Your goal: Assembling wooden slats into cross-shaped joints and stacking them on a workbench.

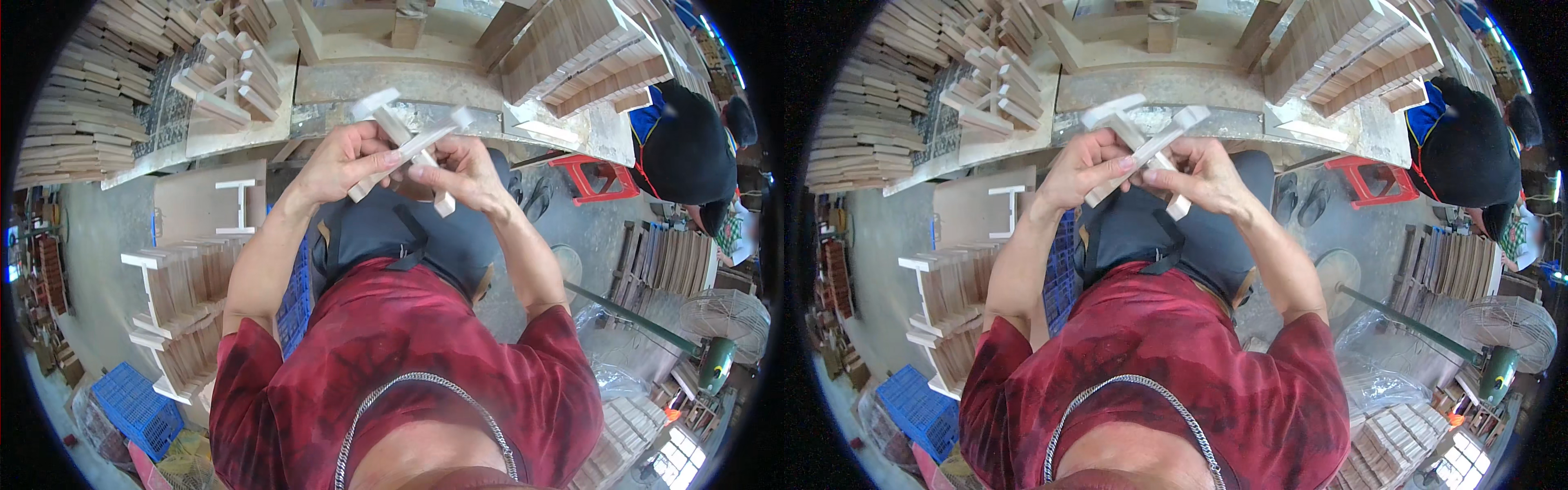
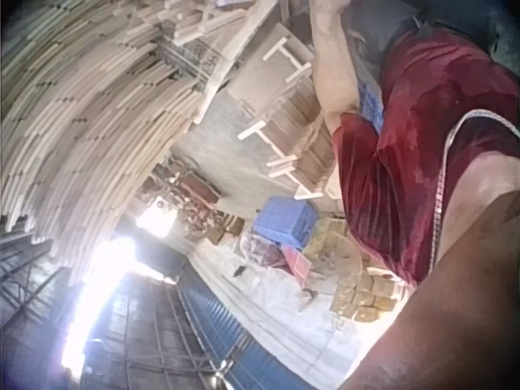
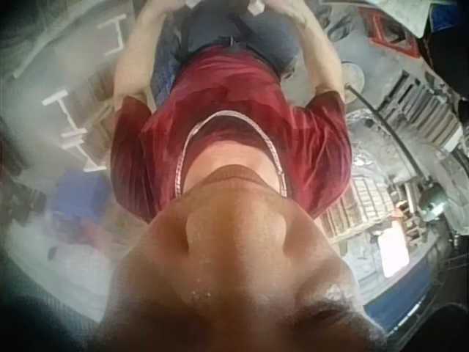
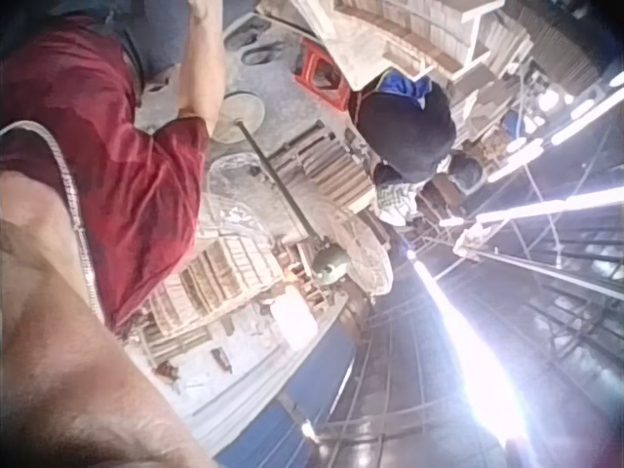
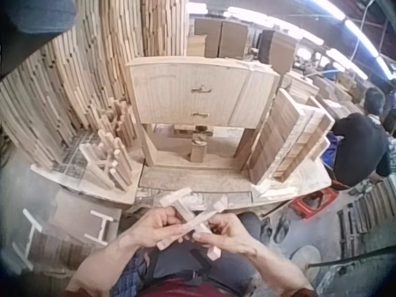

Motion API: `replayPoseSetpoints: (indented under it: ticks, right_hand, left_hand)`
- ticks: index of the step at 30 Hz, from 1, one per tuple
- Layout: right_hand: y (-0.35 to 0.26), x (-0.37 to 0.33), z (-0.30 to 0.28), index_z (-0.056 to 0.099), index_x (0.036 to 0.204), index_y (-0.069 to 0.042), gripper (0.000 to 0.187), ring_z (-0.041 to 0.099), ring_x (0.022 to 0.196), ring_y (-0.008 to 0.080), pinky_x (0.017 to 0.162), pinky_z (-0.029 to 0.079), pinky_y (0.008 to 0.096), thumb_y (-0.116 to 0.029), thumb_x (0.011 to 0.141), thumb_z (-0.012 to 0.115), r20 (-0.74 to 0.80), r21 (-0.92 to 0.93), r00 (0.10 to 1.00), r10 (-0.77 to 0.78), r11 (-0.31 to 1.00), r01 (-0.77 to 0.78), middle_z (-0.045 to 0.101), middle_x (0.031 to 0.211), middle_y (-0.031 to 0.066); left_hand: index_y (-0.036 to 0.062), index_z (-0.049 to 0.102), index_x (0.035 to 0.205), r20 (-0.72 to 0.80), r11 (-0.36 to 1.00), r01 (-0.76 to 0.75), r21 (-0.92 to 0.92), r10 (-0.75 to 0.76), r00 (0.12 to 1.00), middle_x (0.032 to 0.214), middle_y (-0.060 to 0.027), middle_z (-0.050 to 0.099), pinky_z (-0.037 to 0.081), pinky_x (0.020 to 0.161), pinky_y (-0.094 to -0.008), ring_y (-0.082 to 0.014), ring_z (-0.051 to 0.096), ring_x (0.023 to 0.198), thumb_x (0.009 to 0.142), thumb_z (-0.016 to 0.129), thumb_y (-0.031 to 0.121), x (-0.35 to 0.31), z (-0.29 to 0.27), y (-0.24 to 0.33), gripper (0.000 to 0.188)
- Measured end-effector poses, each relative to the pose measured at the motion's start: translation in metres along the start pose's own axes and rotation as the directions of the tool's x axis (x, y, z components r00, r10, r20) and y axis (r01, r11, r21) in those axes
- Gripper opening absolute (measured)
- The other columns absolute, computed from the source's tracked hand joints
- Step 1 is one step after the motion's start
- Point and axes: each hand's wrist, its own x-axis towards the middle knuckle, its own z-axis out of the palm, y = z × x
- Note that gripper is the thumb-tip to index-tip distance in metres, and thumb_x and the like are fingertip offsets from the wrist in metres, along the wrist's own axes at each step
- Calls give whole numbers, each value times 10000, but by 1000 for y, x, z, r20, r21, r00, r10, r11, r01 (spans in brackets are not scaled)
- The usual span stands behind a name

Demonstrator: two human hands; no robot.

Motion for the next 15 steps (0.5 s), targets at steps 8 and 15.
replayPoseSetpoints:
  ticks: [8,15]
  right_hand:
    - [35,3,10,679,1005,8,267,579,645,69,559,483,260,-234,919,749,-165,-54,978,-125,992,118,644,738,6]
    - [26,-9,-2,705,891,19,275,553,558,72,489,446,267,-251,910,753,-189,-39,980,-57,998,51,628,646,25]
  left_hand:
    - [-24,667,1118,-150,979,-103,179,130,980,949,-51,708,522,721,-273,-103,651,850,862,715,6,-3,11,-32,262]
    - [-34,666,1092,-152,985,-154,79,165,975,1001,-74,705,528,770,-275,-121,659,881,851,714,-14,9,25,-43,247]
